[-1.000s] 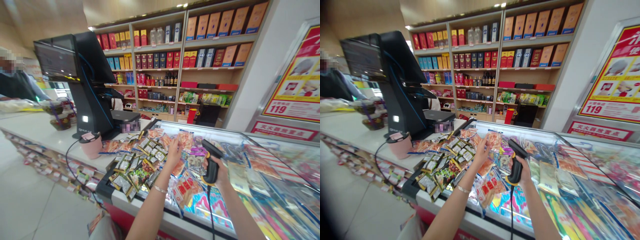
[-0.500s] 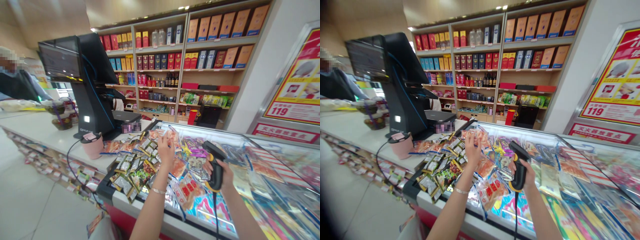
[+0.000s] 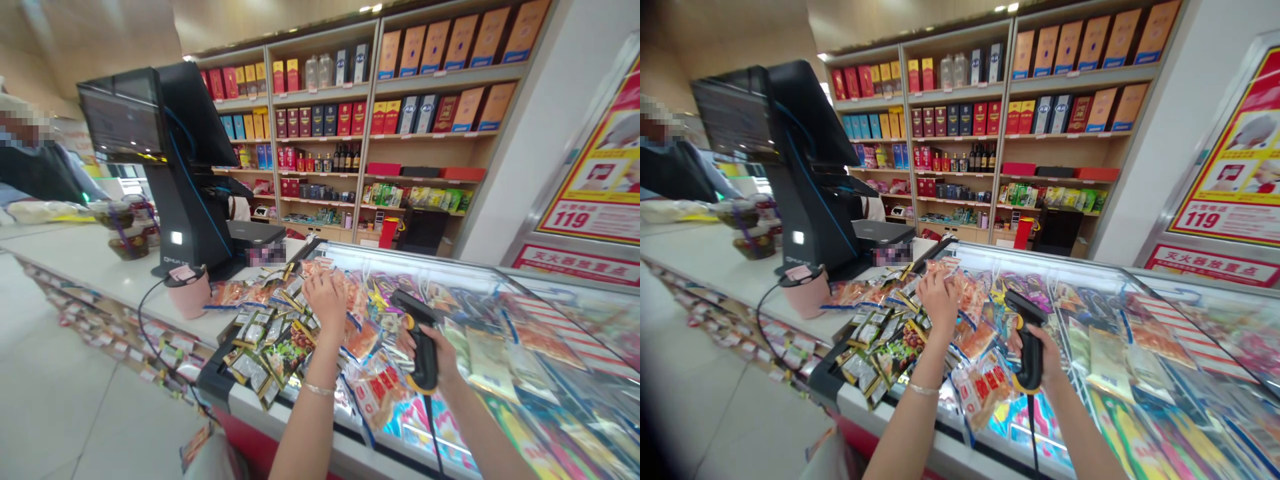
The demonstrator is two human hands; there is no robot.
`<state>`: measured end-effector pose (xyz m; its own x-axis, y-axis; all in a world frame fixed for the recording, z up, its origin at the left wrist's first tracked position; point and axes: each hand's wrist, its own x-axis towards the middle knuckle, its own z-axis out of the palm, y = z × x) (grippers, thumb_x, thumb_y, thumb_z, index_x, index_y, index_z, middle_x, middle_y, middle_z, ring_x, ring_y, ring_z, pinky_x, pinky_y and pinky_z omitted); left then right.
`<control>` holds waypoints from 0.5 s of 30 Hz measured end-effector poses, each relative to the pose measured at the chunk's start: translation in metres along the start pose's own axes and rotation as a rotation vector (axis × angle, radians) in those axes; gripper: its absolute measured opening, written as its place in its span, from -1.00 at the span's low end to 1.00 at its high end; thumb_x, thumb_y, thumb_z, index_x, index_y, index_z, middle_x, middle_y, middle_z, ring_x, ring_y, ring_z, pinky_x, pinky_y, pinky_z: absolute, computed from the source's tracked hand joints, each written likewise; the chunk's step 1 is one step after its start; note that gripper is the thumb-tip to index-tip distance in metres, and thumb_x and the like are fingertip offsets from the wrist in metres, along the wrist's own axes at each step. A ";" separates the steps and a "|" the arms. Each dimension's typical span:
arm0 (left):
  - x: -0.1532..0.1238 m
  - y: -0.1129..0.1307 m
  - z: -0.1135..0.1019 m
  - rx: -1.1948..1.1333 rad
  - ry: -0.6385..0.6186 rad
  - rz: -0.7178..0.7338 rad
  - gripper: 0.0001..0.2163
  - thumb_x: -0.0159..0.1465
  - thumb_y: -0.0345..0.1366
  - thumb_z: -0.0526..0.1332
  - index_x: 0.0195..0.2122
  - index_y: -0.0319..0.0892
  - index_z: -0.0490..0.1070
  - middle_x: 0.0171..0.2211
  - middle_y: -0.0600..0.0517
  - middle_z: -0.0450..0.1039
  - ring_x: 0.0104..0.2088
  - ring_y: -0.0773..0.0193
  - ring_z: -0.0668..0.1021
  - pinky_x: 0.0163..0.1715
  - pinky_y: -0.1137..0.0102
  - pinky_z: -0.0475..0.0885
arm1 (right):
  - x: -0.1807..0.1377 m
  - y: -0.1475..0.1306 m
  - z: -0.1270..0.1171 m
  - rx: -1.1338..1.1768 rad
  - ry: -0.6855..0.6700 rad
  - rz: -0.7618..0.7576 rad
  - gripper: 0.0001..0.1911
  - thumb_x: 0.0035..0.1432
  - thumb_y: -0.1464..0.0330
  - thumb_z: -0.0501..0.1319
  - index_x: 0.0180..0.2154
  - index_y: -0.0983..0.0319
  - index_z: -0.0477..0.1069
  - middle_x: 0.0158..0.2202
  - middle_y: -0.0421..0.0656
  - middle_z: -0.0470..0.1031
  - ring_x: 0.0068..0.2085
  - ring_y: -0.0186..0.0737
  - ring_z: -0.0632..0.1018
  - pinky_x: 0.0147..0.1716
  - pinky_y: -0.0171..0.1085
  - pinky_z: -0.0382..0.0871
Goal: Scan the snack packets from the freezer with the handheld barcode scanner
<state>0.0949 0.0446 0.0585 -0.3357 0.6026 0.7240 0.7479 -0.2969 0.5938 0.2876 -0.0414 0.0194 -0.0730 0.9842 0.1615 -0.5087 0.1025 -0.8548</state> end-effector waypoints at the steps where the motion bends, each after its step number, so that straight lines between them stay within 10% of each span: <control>1: 0.001 0.000 -0.001 0.004 -0.004 -0.004 -0.74 0.24 -0.41 0.02 -0.13 -0.17 0.45 -0.11 -0.13 0.42 -0.02 -0.01 0.34 0.07 0.06 0.16 | 0.000 0.000 -0.001 0.000 0.006 -0.002 -0.72 -0.06 0.12 0.24 -0.41 0.20 0.38 -0.62 -0.23 0.17 -0.63 -0.29 0.23 -0.60 -0.26 0.34; 15: 0.005 0.047 -0.022 0.072 -0.273 0.182 -0.82 0.26 -0.36 0.05 -0.25 -0.22 0.43 -0.21 -0.15 0.44 -0.11 0.01 0.37 0.03 0.04 0.18 | -0.036 -0.052 -0.019 0.030 0.202 -0.186 -0.75 -0.14 0.18 0.31 -0.43 0.19 0.42 -0.63 -0.19 0.17 -0.63 -0.29 0.23 -0.65 -0.21 0.25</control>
<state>0.1155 0.0174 0.0981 -0.0340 0.7236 0.6894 0.8231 -0.3710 0.4300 0.3328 -0.0794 0.0489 0.1953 0.9581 0.2097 -0.5225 0.2826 -0.8044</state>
